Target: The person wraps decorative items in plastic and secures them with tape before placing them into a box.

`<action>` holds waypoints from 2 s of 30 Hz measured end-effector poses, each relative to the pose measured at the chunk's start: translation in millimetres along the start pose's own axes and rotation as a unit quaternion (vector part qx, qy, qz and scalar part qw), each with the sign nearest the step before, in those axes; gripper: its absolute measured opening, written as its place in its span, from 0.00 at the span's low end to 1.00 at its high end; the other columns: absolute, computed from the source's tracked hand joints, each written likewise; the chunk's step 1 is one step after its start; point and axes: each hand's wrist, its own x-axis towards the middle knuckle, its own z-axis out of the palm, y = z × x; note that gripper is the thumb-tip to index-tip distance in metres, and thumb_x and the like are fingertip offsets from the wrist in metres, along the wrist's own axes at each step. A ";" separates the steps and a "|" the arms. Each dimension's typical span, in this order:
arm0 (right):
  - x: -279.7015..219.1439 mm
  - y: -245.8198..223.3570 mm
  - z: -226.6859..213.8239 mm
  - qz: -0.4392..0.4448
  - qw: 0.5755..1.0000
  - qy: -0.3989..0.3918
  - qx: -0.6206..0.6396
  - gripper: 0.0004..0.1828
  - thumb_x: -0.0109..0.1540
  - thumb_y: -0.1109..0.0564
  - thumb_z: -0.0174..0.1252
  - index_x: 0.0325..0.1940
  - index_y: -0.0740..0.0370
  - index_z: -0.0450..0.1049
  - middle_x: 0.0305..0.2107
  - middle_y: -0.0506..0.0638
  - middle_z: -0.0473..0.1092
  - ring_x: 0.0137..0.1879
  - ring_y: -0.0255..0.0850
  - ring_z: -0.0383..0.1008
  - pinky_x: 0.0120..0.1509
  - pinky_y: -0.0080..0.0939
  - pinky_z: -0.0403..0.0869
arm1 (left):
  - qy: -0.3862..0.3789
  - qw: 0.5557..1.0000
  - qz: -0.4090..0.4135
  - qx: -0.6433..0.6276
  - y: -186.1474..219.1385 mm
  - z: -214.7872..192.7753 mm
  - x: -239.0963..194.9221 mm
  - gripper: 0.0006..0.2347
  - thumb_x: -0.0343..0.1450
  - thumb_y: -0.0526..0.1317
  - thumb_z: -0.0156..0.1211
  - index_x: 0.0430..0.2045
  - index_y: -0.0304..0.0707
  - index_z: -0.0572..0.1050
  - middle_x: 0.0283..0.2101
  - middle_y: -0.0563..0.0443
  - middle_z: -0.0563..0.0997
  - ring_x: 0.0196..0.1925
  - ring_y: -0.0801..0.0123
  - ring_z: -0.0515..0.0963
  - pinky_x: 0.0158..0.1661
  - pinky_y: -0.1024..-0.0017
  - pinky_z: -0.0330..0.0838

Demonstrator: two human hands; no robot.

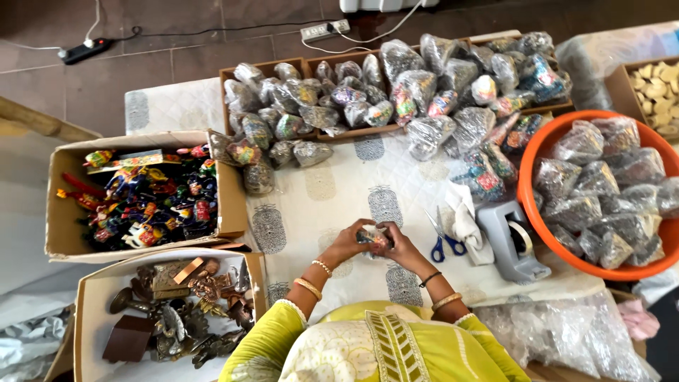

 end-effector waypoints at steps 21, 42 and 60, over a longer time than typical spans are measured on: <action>20.5 16.0 -20.0 -0.111 0.891 0.251 -0.362 0.20 0.63 0.50 0.58 0.55 0.61 0.71 0.48 0.58 0.66 0.54 0.57 0.64 0.61 0.56 0.66 | 0.348 0.919 0.042 -0.180 -24.5 -115.1 13.7 0.12 0.65 0.34 0.71 0.41 0.34 0.78 0.35 0.55 0.84 0.35 0.78 0.79 0.34 0.78 0.73; 27.4 34.6 -21.4 -0.083 0.886 0.246 -0.384 0.18 0.65 0.48 0.54 0.54 0.59 0.73 0.48 0.57 0.67 0.55 0.55 0.66 0.63 0.54 0.68 | 0.569 0.798 -0.030 0.195 1.4 -136.5 31.4 0.17 0.69 0.40 0.69 0.50 0.39 0.73 0.47 0.40 0.81 0.48 0.50 0.80 0.43 0.57 0.77; 26.8 30.8 -21.2 -0.075 0.889 0.251 -0.375 0.18 0.64 0.49 0.55 0.55 0.58 0.73 0.48 0.56 0.68 0.54 0.54 0.66 0.62 0.53 0.68 | 0.437 0.807 -0.060 0.392 -9.1 -164.5 30.1 0.17 0.71 0.41 0.62 0.53 0.45 0.69 0.53 0.47 0.76 0.33 0.49 0.83 0.30 0.57 0.78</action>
